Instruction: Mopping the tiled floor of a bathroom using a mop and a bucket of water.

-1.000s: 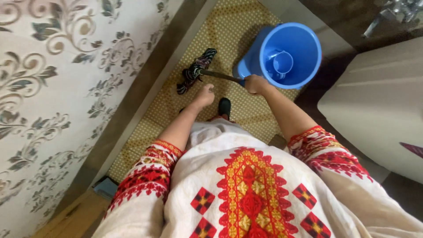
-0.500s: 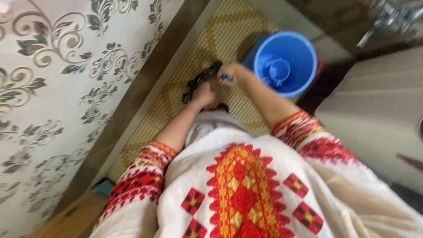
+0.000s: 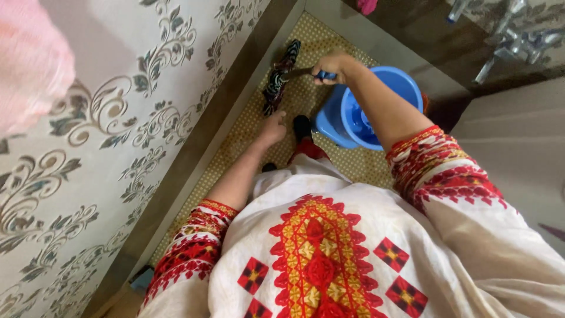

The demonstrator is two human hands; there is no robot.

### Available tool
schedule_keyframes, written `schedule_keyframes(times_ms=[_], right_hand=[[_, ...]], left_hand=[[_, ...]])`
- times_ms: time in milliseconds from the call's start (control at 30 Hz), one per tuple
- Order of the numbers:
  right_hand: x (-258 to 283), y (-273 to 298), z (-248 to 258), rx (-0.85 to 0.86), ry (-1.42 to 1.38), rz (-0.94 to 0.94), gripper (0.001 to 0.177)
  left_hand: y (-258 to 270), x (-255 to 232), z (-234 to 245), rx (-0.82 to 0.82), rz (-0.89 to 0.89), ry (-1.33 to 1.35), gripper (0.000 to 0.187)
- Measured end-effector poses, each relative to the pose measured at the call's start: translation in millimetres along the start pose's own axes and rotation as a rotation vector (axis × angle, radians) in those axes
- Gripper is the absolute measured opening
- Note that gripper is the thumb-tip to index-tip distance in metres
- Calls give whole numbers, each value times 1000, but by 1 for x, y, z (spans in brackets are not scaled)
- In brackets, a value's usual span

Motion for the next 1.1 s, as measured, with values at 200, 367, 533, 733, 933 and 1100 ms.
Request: schedule_keyframes(times_ms=[200,367,533,733,933,1100], right_hand=[[39,-97,64,182,147,-14,23],[66,-132,115,176,53,-122,25],[46,-145,171,73,-163,-98,24],[-21,-141,205,21,-73,-237,25],[-64,-103,159,14,-323,-266,27],[-156,-109,93,-24,-581,-253,7]], left_hand=[[-21,-53,36,-56,104,3,60],[4,-125,45,-54,234,36,61],[-2,-136,38,-4,239,-10,72],[-26,-104,38,0,393,-213,53],[-49,-132,33,-4,169,-181,57],[-38,-144,20,119,139,-332,45]])
Point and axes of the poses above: each hand's wrist, its own y-axis away from the middle knuckle, its own z-axis out of the back of the hand, x = y × z, the point moved 10 cm from there along -y, towards the middle knuckle, and after that the axes turned 10 degrees about z, right-handed, at the moved point
